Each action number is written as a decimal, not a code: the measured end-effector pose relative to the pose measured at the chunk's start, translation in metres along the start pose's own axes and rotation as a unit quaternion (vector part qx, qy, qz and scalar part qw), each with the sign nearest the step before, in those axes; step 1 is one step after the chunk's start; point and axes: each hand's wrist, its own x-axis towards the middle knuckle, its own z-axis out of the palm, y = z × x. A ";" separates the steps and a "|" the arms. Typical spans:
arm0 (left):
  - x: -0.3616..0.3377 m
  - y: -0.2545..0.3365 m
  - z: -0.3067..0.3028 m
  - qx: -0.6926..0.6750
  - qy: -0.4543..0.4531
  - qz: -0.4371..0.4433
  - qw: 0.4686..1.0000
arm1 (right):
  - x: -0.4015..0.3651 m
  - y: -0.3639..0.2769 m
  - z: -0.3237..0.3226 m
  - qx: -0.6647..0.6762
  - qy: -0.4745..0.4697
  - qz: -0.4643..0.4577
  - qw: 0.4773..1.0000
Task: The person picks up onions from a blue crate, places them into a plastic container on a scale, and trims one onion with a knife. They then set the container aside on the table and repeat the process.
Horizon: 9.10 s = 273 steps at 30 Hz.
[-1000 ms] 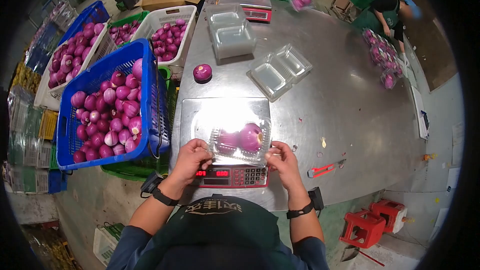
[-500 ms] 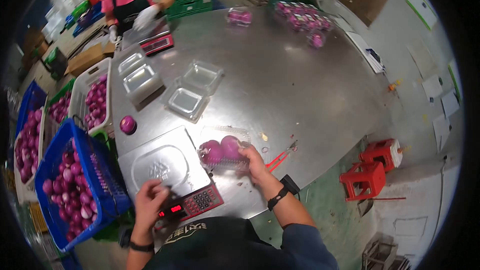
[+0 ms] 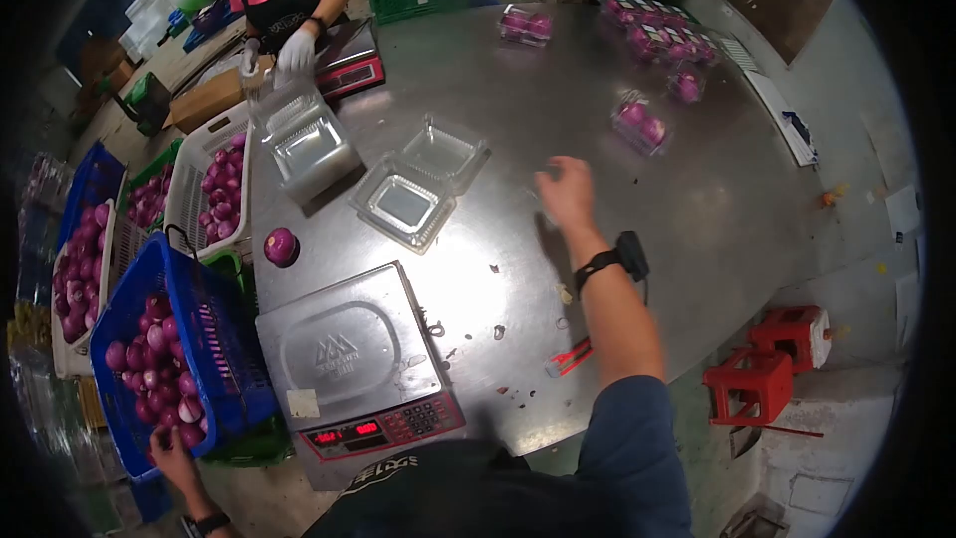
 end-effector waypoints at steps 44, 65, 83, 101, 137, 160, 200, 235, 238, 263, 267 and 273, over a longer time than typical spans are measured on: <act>0.090 0.008 0.105 0.307 -0.590 0.242 0.706 | -0.350 -0.342 -0.043 0.020 -0.395 -0.287 0.872; 0.156 0.102 -0.012 -0.366 -0.681 0.044 0.632 | -0.374 -0.530 0.035 0.297 -0.266 -0.404 0.823; 0.104 0.013 0.149 0.024 -0.517 0.362 0.775 | -0.388 -0.355 -0.030 0.536 -0.209 0.187 0.796; 0.133 0.070 -0.012 -0.583 -0.505 -0.091 0.630 | -0.348 -0.327 -0.038 0.520 -0.236 0.199 0.796; -0.152 0.106 0.055 -0.417 -0.324 -0.247 0.812 | -0.226 -0.222 0.026 0.297 -0.311 0.031 0.902; -0.145 0.150 0.105 -0.532 -0.411 -0.334 0.661 | -0.324 -0.192 -0.058 0.387 -0.486 0.216 0.753; 0.097 0.202 0.378 -0.030 -0.308 -0.086 0.947 | -0.091 -0.074 0.037 0.273 -0.266 0.091 0.920; -0.156 0.313 0.061 -0.610 -0.520 -0.147 0.580 | -0.287 -0.218 -0.114 0.491 -0.329 -0.122 0.797; -0.160 0.297 0.044 -0.627 -0.518 -0.143 0.564 | -0.304 -0.233 -0.131 0.449 -0.338 -0.145 0.815; -0.154 0.084 -0.071 -0.597 -0.451 -0.042 0.662 | -0.530 -0.383 -0.124 0.243 -0.279 -0.314 0.874; -0.160 0.088 -0.073 -0.589 -0.441 -0.002 0.678 | -0.539 -0.380 -0.128 0.238 -0.249 -0.309 0.886; -0.163 0.091 -0.076 -0.541 -0.444 0.065 0.711 | -0.541 -0.371 -0.133 0.248 -0.238 -0.292 0.892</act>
